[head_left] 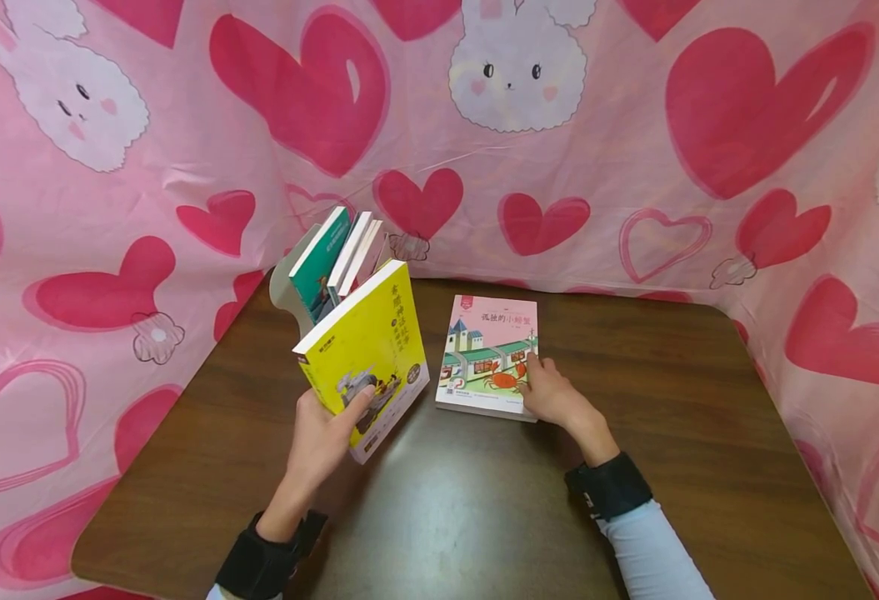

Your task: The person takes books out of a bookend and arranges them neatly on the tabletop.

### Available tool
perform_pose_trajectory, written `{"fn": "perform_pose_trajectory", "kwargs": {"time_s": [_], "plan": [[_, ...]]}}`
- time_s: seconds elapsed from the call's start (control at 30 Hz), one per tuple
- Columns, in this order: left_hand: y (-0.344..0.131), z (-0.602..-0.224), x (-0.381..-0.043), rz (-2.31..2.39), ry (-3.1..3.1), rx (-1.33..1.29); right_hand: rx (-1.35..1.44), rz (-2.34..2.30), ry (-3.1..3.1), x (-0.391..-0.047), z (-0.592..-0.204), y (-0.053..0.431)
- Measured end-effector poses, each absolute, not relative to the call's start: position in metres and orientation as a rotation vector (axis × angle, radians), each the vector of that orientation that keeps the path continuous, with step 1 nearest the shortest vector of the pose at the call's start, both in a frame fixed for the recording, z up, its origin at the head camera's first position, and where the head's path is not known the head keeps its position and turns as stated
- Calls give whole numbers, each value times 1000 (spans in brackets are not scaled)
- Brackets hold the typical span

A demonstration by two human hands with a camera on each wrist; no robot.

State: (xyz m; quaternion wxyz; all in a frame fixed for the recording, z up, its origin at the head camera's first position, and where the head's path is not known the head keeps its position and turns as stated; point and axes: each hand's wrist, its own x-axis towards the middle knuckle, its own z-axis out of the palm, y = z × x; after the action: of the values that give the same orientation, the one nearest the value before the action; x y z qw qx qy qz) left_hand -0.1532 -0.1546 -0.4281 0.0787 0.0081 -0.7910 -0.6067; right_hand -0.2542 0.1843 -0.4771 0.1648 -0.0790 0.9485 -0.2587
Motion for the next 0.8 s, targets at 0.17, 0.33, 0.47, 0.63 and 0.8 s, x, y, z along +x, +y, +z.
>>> {"fn": "perform_pose_trajectory", "kwargs": {"time_s": [0.17,0.33,0.47,0.63,0.8], "plan": [[-152,-428,-158,-1824,-2367,13,-222,-745,2695,-254,-476,183],[-150,-429,-161,-1820,-2377,6,-206,-749,2690,-253,-476,183],[-149,-430,-164,-1815,-2374,-13,-202,-756,2687,-252,-476,184],[-148,-431,-168,-1801,-2365,-32,-210,-764,2691,-252,-476,184],[-146,-428,-173,-1802,-2369,-44,-218,-761,2704,-253,-475,185]]}}
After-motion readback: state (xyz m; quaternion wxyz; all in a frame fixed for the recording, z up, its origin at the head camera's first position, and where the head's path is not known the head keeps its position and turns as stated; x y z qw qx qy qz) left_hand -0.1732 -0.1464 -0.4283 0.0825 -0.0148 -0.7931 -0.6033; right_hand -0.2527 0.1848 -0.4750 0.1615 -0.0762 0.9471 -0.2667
